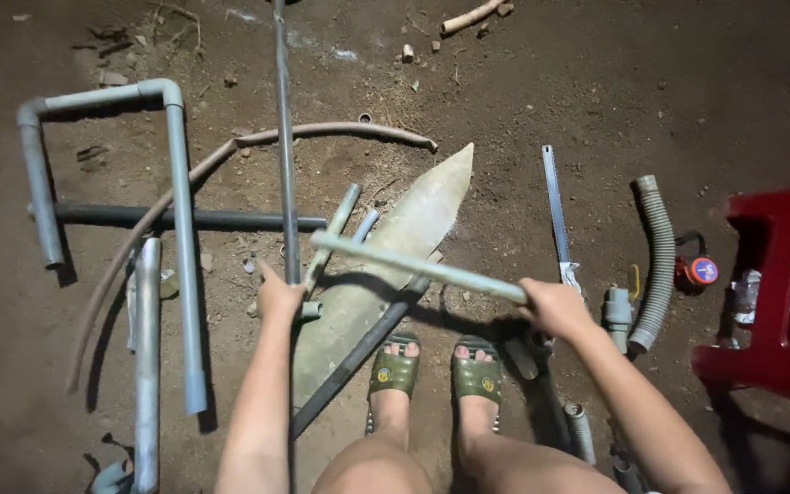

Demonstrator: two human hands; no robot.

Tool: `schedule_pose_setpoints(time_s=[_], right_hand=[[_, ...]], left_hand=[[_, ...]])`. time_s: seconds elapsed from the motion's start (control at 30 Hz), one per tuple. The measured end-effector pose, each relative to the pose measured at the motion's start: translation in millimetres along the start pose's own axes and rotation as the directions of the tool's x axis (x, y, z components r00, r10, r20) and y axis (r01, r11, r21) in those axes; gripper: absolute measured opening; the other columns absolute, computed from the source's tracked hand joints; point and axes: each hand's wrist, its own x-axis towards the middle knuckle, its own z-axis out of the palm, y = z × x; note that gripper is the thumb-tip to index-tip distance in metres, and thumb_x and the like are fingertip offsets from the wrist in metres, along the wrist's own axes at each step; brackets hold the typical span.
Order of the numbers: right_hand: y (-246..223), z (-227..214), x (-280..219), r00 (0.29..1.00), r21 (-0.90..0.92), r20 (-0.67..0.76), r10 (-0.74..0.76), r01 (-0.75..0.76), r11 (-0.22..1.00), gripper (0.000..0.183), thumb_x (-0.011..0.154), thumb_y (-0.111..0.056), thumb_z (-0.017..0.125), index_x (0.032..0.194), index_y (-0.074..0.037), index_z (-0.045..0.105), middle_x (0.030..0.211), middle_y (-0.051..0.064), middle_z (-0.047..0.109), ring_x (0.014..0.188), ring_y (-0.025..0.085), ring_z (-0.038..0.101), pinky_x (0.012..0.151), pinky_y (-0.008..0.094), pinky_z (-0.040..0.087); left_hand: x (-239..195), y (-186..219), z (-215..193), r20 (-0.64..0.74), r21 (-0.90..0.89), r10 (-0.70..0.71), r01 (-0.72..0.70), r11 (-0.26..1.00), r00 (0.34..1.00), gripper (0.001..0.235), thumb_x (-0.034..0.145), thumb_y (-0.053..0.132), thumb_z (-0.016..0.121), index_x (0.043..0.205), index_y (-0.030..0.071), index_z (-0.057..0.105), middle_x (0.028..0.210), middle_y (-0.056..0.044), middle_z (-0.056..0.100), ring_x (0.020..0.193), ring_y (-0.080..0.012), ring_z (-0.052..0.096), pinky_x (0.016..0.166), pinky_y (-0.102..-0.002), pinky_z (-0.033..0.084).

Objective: The person assembles metal pipes and fittings into a frame structure on the ground, then uses a hacksaw to cut a pipe segment. The person handles multiple pipe pieces and connectors, joining them by hand and sawing one piece to length.

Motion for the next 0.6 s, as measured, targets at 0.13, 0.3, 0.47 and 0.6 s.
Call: schedule_pose_setpoints(time_s=[0.13, 0.3, 0.47, 0.6], right_hand=[[33, 3, -9, 0.972, 0.077, -0.086, 0.218, -0.212, 0.974, 0.045, 0.088, -0.044, 0.077, 0.127, -0.027, 0.062, 0.106, 0.008, 0.082, 0.106, 0.034, 0.079, 0.094, 0.051, 0.063], [65, 36, -17, 0.847, 0.355, -0.148, 0.511, -0.436, 0.827, 0.054, 0.091, -0.051, 0.076, 0.134, -0.020, 0.068, 0.112, 0.021, 0.081, 0.114, 0.044, 0.076, 0.100, 0.055, 0.060], [109, 71, -13, 0.753, 0.368, -0.119, 0.647, -0.572, 0.733, 0.057, 0.090, -0.063, 0.074, 0.137, -0.030, 0.071, 0.118, 0.015, 0.083, 0.118, 0.039, 0.077, 0.101, 0.052, 0.060], [85, 63, -40, 0.677, 0.478, -0.319, 0.663, -0.489, 0.730, 0.055, 0.095, -0.049, 0.072, 0.126, -0.003, 0.074, 0.108, 0.025, 0.076, 0.097, 0.047, 0.073, 0.085, 0.053, 0.058]], left_hand=[[18, -9, 20, 0.056, -0.044, -0.049, 0.051, 0.998, 0.997, 0.084, 0.079, 0.068, 0.086, 0.129, 0.001, 0.076, 0.115, -0.027, 0.079, 0.117, -0.0456, 0.075, 0.087, -0.057, 0.061], [25, -3, 47, 0.007, -0.170, -0.070, 0.070, 0.983, 0.998, 0.062, 0.084, 0.044, 0.080, 0.140, 0.019, 0.069, 0.124, -0.011, 0.076, 0.124, -0.0322, 0.072, 0.100, -0.050, 0.058], [-111, -38, -96, -0.108, -0.332, -0.062, 0.022, 0.943, 0.992, 0.038, 0.086, 0.031, 0.077, 0.116, 0.009, 0.078, 0.108, -0.018, 0.079, 0.116, -0.0376, 0.074, 0.097, -0.050, 0.058], [-176, -254, -113, -0.179, -0.057, -0.126, 0.117, 0.991, 0.976, 0.057, 0.084, 0.046, 0.083, 0.135, 0.020, 0.078, 0.099, -0.019, 0.084, 0.088, -0.0386, 0.079, 0.079, -0.046, 0.062]])
